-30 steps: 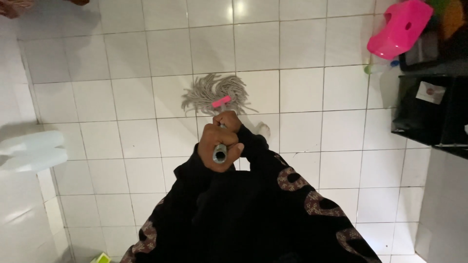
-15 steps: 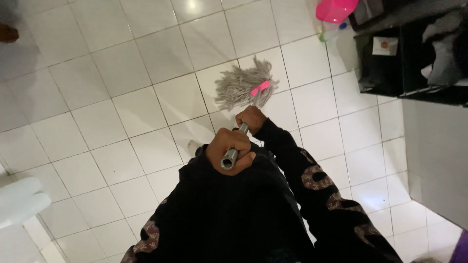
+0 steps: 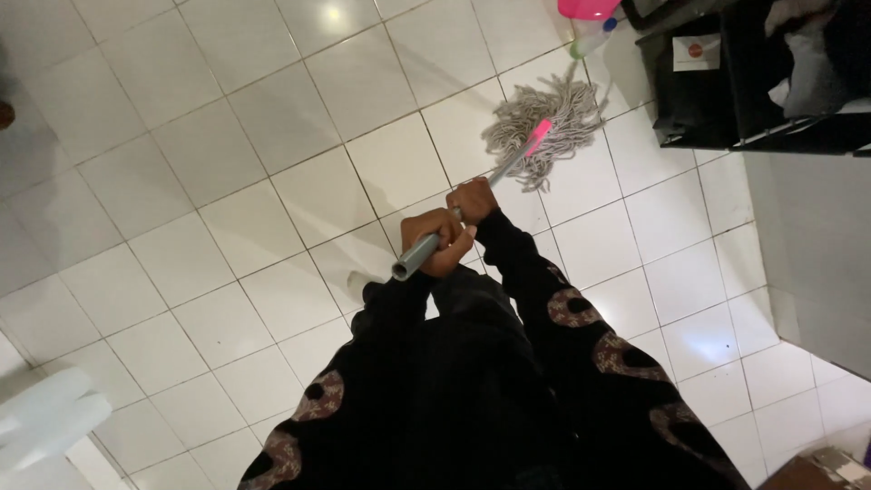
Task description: The person mops a white tiled floor using a string mop with a pink head. They move the mop back and forth across the tiles, covering different areas of the room while navigating around hanging clothes and plastic containers.
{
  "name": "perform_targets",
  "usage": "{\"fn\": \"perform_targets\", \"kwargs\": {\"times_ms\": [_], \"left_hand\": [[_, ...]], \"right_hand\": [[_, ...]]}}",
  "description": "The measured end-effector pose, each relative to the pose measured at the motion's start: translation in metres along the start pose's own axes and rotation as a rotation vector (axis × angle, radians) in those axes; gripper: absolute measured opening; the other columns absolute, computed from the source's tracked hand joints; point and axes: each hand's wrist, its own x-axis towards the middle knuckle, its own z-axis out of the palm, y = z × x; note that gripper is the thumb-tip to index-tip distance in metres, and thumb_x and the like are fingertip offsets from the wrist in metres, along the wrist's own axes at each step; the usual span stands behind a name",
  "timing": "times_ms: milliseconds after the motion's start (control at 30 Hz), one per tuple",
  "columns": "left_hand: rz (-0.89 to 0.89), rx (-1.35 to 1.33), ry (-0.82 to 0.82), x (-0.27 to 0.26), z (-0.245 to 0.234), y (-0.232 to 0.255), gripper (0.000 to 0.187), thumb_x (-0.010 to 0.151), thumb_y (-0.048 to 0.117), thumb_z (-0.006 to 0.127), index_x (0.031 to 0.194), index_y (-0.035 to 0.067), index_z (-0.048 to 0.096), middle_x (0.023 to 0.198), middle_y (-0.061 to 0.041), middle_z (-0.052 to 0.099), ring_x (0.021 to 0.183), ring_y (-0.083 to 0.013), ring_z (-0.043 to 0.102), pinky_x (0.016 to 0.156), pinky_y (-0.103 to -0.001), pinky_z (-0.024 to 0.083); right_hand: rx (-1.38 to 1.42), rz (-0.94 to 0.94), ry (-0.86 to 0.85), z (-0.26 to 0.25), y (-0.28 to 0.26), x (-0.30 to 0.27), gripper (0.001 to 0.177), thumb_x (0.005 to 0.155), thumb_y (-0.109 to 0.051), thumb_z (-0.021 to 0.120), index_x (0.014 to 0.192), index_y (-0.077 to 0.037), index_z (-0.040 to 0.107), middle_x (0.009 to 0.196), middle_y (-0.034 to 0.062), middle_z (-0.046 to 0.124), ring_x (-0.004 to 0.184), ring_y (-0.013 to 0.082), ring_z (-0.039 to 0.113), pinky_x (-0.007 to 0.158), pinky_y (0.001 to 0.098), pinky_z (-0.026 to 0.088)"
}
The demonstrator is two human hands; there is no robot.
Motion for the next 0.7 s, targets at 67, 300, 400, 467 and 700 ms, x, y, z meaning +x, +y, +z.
{"fn": "perform_targets", "kwargs": {"times_ms": [67,300,400,467,700], "left_hand": [[-0.022,-0.022,-0.048,0.011,-0.016,0.012,0.054,0.089,-0.006,0.075,0.055,0.015,0.038,0.050,-0.001,0.055,0.047,-0.0114,0.049,0.052,-0.022,0.042],[-0.060,-0.090,0.282,-0.023,-0.087,0.086,0.052,0.096,-0.001,0.050,0.052,0.018,0.032,0.045,0.000,0.028,0.044,-0.0154,0.019,0.045,-0.030,0.028],[-0.116,0.085,0.223,-0.022,-0.114,0.125,0.056,0.094,-0.004,0.052,0.044,0.016,0.035,0.040,0.000,0.031,0.041,-0.0152,0.020,0.043,-0.028,0.028],[-0.112,0.152,0.203,-0.022,-0.120,0.137,0.056,0.093,-0.006,0.054,0.045,0.016,0.035,0.042,0.001,0.031,0.045,-0.0131,0.019,0.043,-0.026,0.027],[-0.073,0.355,-0.017,-0.002,-0.069,0.173,0.058,0.095,0.006,0.061,0.042,0.015,0.039,0.037,-0.001,0.034,0.031,-0.0174,0.028,0.036,-0.029,0.025]], "right_hand": [[0.056,-0.050,0.031,-0.011,-0.022,0.003,0.025,0.092,-0.022,0.054,0.075,-0.023,0.072,0.080,0.0003,0.075,0.087,0.0253,0.074,0.102,0.0450,0.043],[0.316,-0.318,0.312,-0.054,-0.185,0.001,0.040,0.092,-0.023,0.056,0.053,-0.026,0.063,0.058,-0.0017,0.068,0.062,0.0227,0.069,0.086,0.0408,0.045],[0.942,-0.491,0.347,-0.032,-0.222,0.020,0.049,0.099,-0.035,0.044,0.053,-0.024,0.057,0.054,-0.0047,0.064,0.056,0.0176,0.063,0.075,0.0308,0.047],[0.760,-0.532,0.441,-0.023,-0.241,0.031,0.039,0.096,-0.031,0.049,0.058,-0.021,0.055,0.055,-0.0026,0.061,0.058,0.0206,0.063,0.078,0.0346,0.047],[1.272,-0.328,0.007,-0.036,-0.229,0.014,0.060,0.105,-0.042,0.032,0.055,-0.019,0.057,0.054,0.0006,0.058,0.055,0.0167,0.056,0.063,0.0289,0.047]]}}
